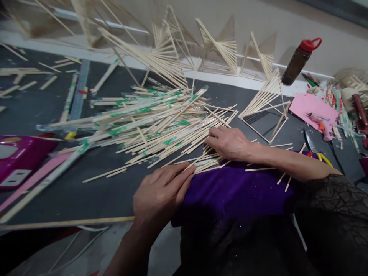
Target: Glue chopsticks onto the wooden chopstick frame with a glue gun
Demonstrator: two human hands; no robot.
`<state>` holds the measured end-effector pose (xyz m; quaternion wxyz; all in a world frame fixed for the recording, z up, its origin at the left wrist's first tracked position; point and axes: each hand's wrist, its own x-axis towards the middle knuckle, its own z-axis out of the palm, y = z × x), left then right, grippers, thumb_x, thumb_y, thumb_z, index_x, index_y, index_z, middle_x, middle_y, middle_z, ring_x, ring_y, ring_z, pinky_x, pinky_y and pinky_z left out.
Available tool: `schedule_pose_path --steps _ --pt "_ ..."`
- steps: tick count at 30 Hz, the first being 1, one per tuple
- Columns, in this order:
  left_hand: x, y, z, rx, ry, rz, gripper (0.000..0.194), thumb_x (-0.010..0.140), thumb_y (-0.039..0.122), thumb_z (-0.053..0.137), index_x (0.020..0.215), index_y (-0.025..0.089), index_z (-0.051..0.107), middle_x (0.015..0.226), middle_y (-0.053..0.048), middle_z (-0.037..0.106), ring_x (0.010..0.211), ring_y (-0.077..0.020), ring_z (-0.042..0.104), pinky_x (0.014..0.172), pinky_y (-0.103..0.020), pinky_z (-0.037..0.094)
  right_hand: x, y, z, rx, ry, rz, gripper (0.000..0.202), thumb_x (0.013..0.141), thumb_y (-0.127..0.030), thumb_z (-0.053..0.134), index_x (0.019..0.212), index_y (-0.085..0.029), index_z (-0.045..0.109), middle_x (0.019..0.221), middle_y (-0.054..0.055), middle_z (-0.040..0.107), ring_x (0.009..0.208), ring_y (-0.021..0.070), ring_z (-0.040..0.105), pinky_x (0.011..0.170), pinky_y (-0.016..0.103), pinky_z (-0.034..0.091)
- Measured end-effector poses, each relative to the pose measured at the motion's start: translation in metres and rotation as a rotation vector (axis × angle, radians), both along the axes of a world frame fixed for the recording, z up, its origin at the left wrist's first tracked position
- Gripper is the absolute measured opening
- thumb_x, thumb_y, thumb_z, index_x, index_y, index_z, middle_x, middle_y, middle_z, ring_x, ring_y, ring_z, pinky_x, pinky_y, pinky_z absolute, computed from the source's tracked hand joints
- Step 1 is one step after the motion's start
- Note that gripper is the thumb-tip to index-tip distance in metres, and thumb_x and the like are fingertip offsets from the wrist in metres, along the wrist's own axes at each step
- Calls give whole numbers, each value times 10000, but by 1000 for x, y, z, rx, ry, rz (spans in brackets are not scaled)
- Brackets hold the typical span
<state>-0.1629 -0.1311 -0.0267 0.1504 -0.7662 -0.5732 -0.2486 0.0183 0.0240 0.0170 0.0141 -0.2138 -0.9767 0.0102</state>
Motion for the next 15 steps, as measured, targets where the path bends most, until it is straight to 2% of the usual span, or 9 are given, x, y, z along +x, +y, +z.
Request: schedule_pose_path --steps 2,4,8,12,15 --pt "0 0 0 6 -2 -1 176 930 207 588 1015 188 740 971 -68 773 879 -238 698 721 -344 464 -11 9 -4 53 50 18 329 1028 -263 398 1277 -164 589 1305 123 622 1128 240 557 903 374 451" --pt "0 0 -1 14 -15 5 165 927 210 595 1018 175 727 970 -72 774 878 -238 700 725 -342 470 -20 15 -7 71 39 40 406 1008 -352 467 1352 -146 533 1410 135 562 1232 267 516 1008 411 418" --pt "0 -3 -2 27 -99 60 171 930 253 594 1040 166 692 1016 -97 768 940 -247 702 804 -349 494 -20 9 -9 59 -29 79 491 986 -484 481 1333 -142 547 1416 147 563 1214 291 542 989 434 424" --pt "1 -4 -4 60 -169 144 232 908 281 622 1120 198 669 1128 -109 748 1071 -282 679 907 -396 487 3 -5 -4 39 -73 149 503 1001 -481 450 1353 -133 540 1393 136 595 1205 288 551 984 440 417" --pt "1 -3 -6 33 -188 157 316 917 325 602 1205 206 653 1219 -121 718 1178 -305 639 944 -426 473 14 -9 2 46 -91 163 468 1006 -451 453 1349 -150 553 1378 125 610 1189 282 557 960 430 425"
